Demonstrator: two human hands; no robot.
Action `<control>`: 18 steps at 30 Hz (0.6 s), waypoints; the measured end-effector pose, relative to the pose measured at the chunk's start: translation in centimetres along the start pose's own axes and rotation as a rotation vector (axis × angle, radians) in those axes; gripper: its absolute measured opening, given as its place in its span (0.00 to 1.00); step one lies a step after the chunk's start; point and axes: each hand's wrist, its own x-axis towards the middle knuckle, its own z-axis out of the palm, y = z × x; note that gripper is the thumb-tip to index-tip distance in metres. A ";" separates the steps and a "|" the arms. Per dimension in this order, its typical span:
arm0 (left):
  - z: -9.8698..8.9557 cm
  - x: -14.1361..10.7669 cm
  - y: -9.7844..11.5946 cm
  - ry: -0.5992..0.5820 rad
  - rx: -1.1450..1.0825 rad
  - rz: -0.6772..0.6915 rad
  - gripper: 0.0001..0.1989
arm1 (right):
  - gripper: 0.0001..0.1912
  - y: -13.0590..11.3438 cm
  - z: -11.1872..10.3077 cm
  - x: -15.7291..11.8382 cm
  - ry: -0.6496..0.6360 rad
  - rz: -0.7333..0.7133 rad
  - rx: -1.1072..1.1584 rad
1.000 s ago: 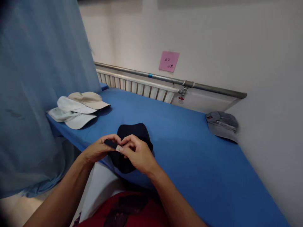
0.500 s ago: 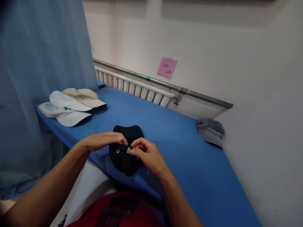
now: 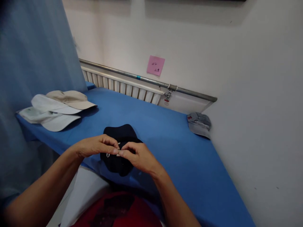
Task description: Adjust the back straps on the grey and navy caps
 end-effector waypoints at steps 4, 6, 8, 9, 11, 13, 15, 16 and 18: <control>0.4 0.2 0.0 0.031 -0.004 0.004 0.07 | 0.08 0.0 0.0 0.1 -0.020 0.007 0.057; 0.6 0.3 0.0 0.054 -0.004 0.008 0.08 | 0.08 0.1 0.0 0.2 0.001 0.012 0.099; 0.6 0.2 0.2 0.052 0.005 0.022 0.08 | 0.09 0.2 0.1 0.3 0.008 0.014 0.130; 0.4 0.1 0.2 0.047 0.018 0.032 0.09 | 0.09 0.3 0.1 0.3 0.009 0.019 0.144; 0.0 -0.4 0.4 0.072 0.068 0.063 0.11 | 0.09 0.5 0.1 0.3 0.023 0.027 0.171; -0.5 -1.1 0.3 0.144 0.109 0.101 0.10 | 0.10 0.7 0.2 0.3 0.055 0.029 0.188; -0.9 -1.9 -0.2 0.178 0.094 0.113 0.09 | 0.10 0.9 0.2 0.3 0.077 0.030 0.193; -1.0 -2.3 -0.6 0.173 0.071 0.104 0.11 | 0.10 1.0 0.3 0.3 0.080 0.030 0.192; -1.1 -3.0 -1.6 0.128 -0.009 0.062 0.18 | 0.10 1.0 0.5 0.3 0.075 0.030 0.184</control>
